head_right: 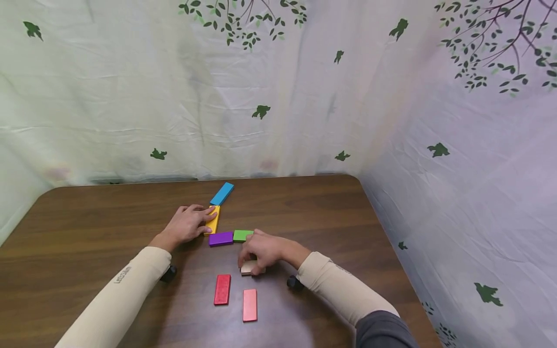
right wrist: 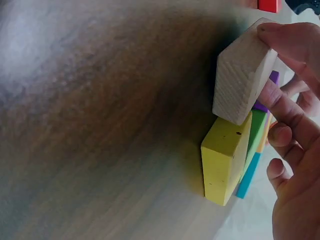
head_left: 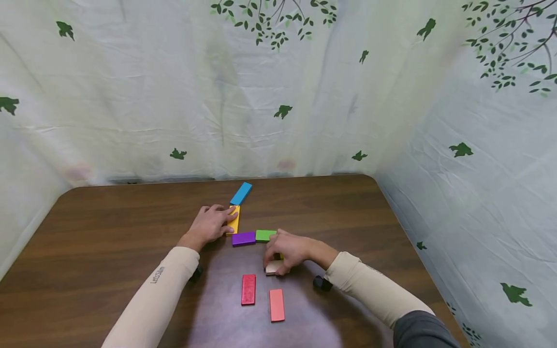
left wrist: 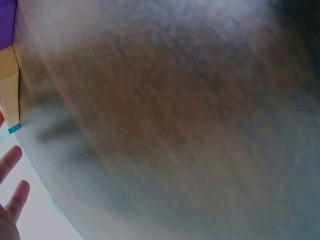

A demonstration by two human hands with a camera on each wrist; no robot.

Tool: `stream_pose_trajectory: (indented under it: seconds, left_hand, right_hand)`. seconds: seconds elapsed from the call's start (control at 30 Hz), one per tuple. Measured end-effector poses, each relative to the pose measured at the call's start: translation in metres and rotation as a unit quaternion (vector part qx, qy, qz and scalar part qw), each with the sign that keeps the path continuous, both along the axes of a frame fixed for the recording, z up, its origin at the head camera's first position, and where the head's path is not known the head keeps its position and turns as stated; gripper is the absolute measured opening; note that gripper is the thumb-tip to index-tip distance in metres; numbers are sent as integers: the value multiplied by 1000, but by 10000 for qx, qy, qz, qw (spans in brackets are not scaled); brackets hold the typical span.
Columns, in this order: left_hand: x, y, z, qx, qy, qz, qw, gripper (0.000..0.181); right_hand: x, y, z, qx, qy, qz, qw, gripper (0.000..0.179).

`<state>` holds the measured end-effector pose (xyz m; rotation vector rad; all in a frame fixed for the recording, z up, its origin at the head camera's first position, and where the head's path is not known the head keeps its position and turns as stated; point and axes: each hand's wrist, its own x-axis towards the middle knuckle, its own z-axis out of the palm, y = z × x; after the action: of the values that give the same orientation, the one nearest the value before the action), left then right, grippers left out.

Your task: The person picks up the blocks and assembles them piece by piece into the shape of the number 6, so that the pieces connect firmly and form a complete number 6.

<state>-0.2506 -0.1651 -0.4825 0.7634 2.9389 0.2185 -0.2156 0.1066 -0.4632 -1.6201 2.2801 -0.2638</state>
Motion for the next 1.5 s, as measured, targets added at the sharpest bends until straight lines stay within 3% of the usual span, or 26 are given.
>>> stream_pose_trajectory:
  seconds: [1.5]
  left_hand:
    - [2,2,2,-75,-81,109,9999,56]
  right_hand:
    - [1,1,-4,45,107,-379,9992,31]
